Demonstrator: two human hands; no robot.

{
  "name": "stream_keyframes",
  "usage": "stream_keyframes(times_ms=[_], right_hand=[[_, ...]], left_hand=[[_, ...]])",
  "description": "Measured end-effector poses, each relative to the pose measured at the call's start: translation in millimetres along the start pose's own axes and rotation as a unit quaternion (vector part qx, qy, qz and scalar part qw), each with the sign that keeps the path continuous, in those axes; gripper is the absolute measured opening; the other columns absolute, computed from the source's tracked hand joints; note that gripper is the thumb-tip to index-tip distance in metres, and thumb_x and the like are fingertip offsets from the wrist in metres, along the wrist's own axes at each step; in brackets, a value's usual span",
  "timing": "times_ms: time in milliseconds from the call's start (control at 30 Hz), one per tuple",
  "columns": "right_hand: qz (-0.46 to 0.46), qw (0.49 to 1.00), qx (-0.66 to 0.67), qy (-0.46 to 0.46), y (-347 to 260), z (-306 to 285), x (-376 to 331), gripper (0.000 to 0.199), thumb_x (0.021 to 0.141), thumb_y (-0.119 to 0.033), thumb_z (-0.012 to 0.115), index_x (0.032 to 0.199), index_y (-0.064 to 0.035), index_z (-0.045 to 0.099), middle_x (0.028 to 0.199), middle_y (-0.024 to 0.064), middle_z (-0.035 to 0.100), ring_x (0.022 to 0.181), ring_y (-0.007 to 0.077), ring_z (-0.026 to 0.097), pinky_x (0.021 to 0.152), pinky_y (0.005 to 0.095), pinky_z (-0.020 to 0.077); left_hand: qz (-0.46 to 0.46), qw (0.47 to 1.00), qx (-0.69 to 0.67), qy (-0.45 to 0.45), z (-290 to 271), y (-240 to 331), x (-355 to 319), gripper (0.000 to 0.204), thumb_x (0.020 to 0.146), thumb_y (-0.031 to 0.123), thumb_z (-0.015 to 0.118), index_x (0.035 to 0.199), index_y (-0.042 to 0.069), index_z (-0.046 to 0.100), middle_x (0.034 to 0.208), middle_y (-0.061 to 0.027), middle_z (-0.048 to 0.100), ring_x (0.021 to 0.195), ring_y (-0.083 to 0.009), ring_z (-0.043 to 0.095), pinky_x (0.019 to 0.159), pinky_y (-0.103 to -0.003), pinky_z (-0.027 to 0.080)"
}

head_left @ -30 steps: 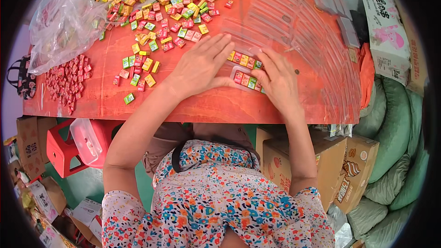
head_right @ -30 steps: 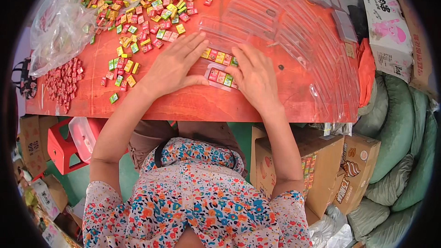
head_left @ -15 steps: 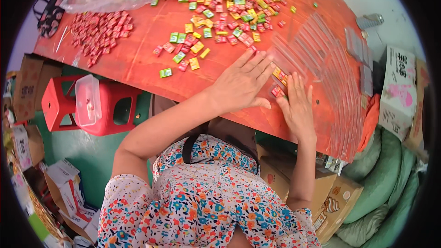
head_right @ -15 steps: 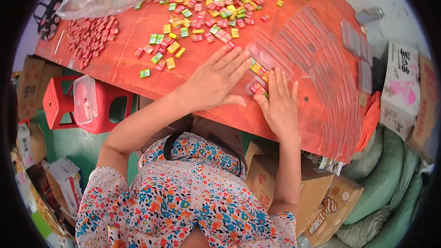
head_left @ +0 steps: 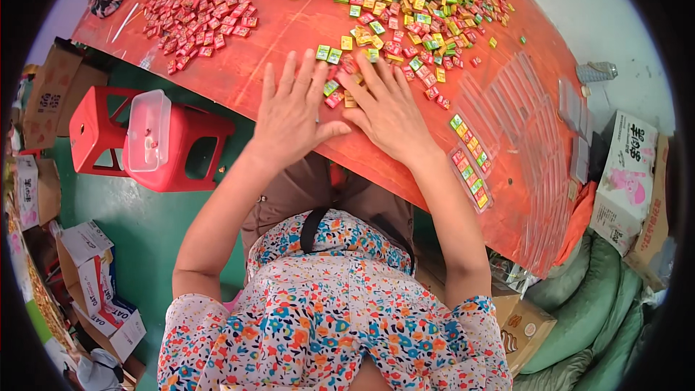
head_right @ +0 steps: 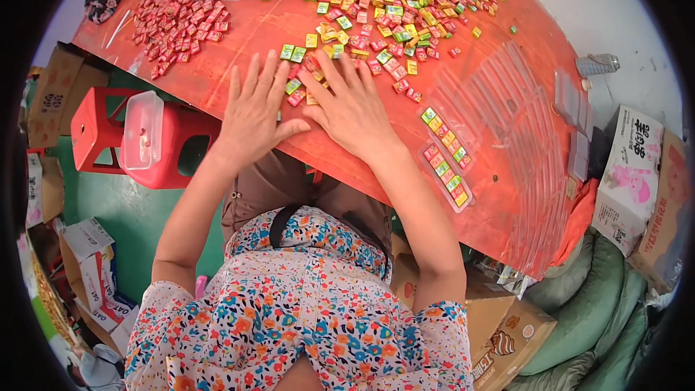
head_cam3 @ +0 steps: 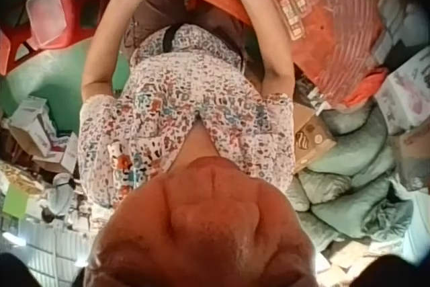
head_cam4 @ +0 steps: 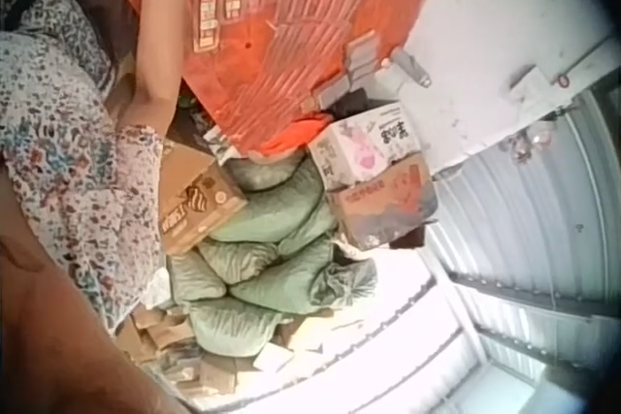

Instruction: Sorting and packaging small colorful items into plastic trays and cardboard boxes.

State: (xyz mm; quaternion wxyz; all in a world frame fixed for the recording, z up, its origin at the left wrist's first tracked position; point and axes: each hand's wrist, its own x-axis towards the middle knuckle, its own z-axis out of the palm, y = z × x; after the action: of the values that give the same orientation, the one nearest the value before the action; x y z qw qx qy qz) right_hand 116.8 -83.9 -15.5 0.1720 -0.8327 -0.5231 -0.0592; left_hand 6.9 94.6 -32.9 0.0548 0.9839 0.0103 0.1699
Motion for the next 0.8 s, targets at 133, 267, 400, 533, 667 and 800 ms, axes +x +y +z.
stream_keyframes(times_ms=[133,267,400,533,667,800], right_hand=[[0.012,0.997,-0.026,-0.068,1,-23,-49,0.056,0.091,-0.037,0.064,0.143,-0.0208,0.051,0.156,0.0114,0.034,0.143,0.0402,0.030,0.117,0.0569,0.0217],[0.040,0.999,0.002,-0.030,10,-45,-67,0.048,0.092,-0.039,0.063,0.135,-0.0169,0.060,0.150,0.0127,0.044,0.141,0.0365,0.037,0.117,0.0528,0.0249],[0.081,0.994,0.023,0.067,19,-52,-66,0.040,0.090,-0.024,0.068,0.127,-0.0075,0.063,0.136,0.0154,0.058,0.125,0.0360,0.055,0.107,0.0474,0.0419],[0.100,0.991,0.036,0.081,4,-45,-50,0.033,0.083,-0.016,0.073,0.113,-0.0039,0.066,0.114,0.0111,0.065,0.103,0.0326,0.063,0.088,0.0447,0.0509],[0.082,0.996,-0.009,0.031,-15,-54,-50,0.030,0.080,-0.016,0.074,0.107,-0.0057,0.067,0.104,0.0079,0.064,0.094,0.0272,0.061,0.079,0.0403,0.0471],[0.081,0.996,-0.012,0.036,-15,-45,-63,0.031,0.079,-0.015,0.074,0.108,-0.0059,0.067,0.102,0.0079,0.065,0.093,0.0260,0.061,0.079,0.0393,0.0456]], left_hand=[[-0.018,0.998,-0.067,-0.001,1,34,-8,0.105,0.078,0.074,0.056,0.152,0.004,0.032,0.158,-0.0240,0.024,0.149,-0.0400,0.016,0.117,-0.061,0.009],[-0.016,0.993,-0.119,0.009,4,55,-11,0.101,0.080,0.070,0.058,0.152,0.005,0.031,0.160,-0.0234,0.021,0.150,-0.0398,0.015,0.117,-0.061,0.010],[-0.015,0.985,-0.164,0.053,-8,34,-7,0.072,0.088,0.032,0.069,0.147,0.004,0.039,0.154,-0.0182,0.035,0.142,-0.0395,0.032,0.115,-0.055,0.025],[0.027,0.973,-0.220,0.068,-28,13,-8,0.041,0.086,0.009,0.066,0.125,0.002,0.057,0.123,-0.0156,0.058,0.111,-0.0369,0.057,0.093,-0.045,0.048],[0.059,0.973,-0.223,0.021,-42,24,-17,0.031,0.083,0.004,0.066,0.113,0.002,0.062,0.101,-0.0128,0.060,0.090,-0.0341,0.058,0.079,-0.043,0.050],[0.057,0.979,-0.194,0.027,-34,29,-24,0.032,0.080,0.010,0.072,0.110,0.003,0.063,0.096,-0.0119,0.059,0.087,-0.0329,0.058,0.076,-0.042,0.050]])
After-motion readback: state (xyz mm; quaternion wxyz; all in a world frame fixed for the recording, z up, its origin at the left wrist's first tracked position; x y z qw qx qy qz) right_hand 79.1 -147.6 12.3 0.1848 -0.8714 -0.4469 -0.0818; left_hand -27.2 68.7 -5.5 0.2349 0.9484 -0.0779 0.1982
